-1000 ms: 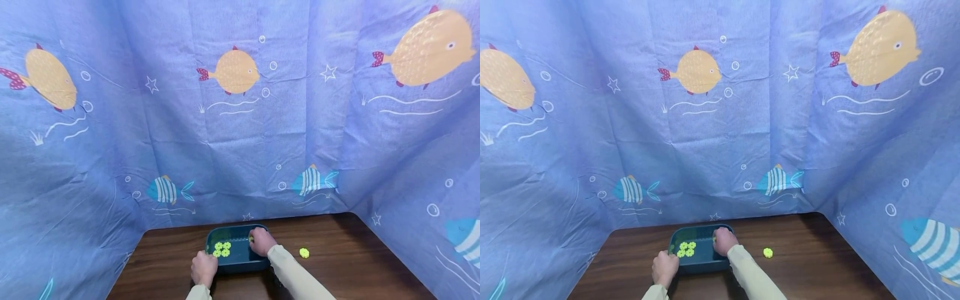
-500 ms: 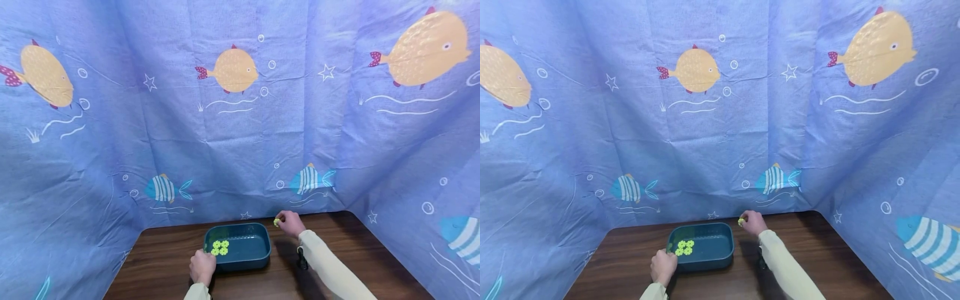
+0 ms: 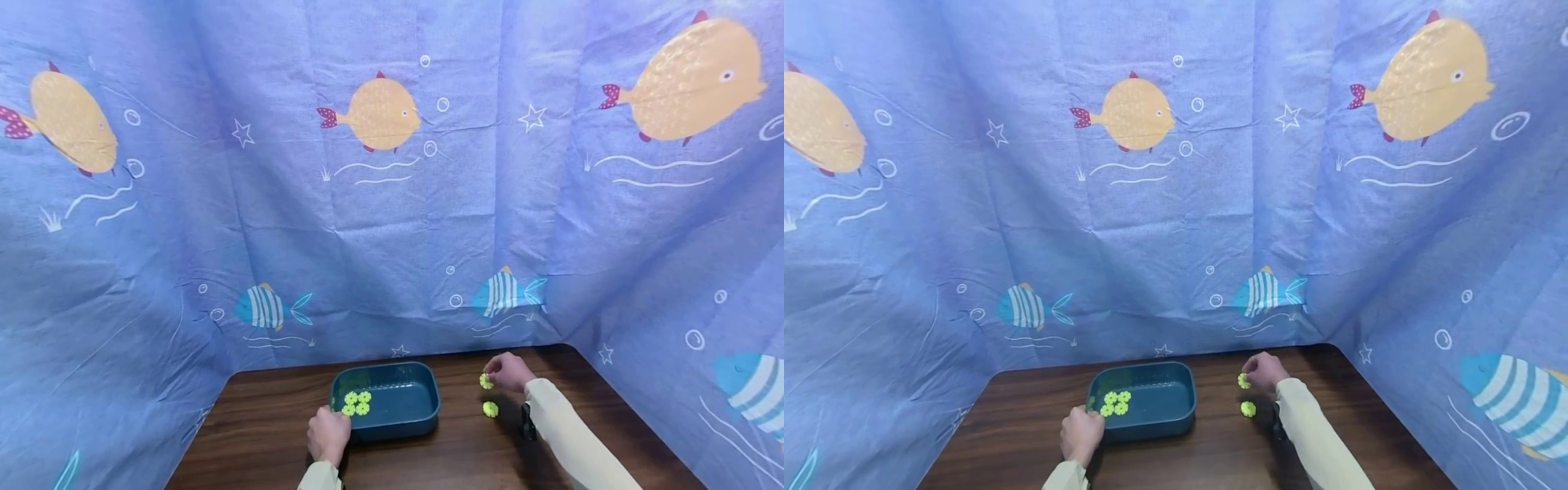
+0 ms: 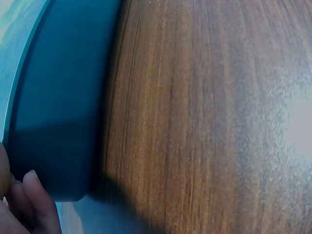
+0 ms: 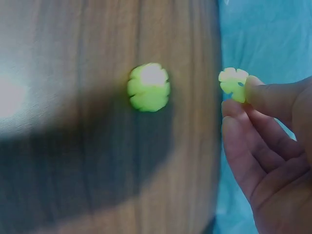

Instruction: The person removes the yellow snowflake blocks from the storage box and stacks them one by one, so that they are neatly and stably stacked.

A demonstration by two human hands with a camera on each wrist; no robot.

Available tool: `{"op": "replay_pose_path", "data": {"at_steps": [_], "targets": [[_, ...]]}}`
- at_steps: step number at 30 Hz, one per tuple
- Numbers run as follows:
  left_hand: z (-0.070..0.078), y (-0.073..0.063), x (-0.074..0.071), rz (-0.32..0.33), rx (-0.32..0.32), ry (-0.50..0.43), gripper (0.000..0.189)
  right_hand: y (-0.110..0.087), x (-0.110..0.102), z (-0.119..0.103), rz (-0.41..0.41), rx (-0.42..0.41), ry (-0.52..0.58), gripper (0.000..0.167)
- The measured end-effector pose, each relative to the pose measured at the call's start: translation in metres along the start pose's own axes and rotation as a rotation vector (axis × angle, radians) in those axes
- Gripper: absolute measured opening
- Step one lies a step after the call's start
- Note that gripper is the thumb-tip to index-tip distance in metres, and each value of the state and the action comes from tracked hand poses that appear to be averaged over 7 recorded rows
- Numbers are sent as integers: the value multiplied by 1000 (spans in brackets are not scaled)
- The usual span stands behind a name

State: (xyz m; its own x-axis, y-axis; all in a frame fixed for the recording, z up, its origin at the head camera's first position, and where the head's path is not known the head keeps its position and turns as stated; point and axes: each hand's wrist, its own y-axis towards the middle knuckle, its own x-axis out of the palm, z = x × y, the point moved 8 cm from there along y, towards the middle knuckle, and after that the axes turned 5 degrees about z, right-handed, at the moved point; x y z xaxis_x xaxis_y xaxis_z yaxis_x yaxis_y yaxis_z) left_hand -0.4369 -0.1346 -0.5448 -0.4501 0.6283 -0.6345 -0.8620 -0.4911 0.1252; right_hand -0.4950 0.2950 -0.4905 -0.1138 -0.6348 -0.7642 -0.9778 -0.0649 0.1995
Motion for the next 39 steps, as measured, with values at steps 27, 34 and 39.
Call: {"op": "replay_pose_path", "data": {"at_steps": [27,34,39], "targets": [[-1,-1,0,-27,-20,-3,15,-20,30,28,-105,105,96,6],[1,-2,0,-29,-3,-9,21,-22,29,29,-71,110,103,6],[0,0,1,-26,-9,1,28,-20,29,28,-59,110,32,8]]}}
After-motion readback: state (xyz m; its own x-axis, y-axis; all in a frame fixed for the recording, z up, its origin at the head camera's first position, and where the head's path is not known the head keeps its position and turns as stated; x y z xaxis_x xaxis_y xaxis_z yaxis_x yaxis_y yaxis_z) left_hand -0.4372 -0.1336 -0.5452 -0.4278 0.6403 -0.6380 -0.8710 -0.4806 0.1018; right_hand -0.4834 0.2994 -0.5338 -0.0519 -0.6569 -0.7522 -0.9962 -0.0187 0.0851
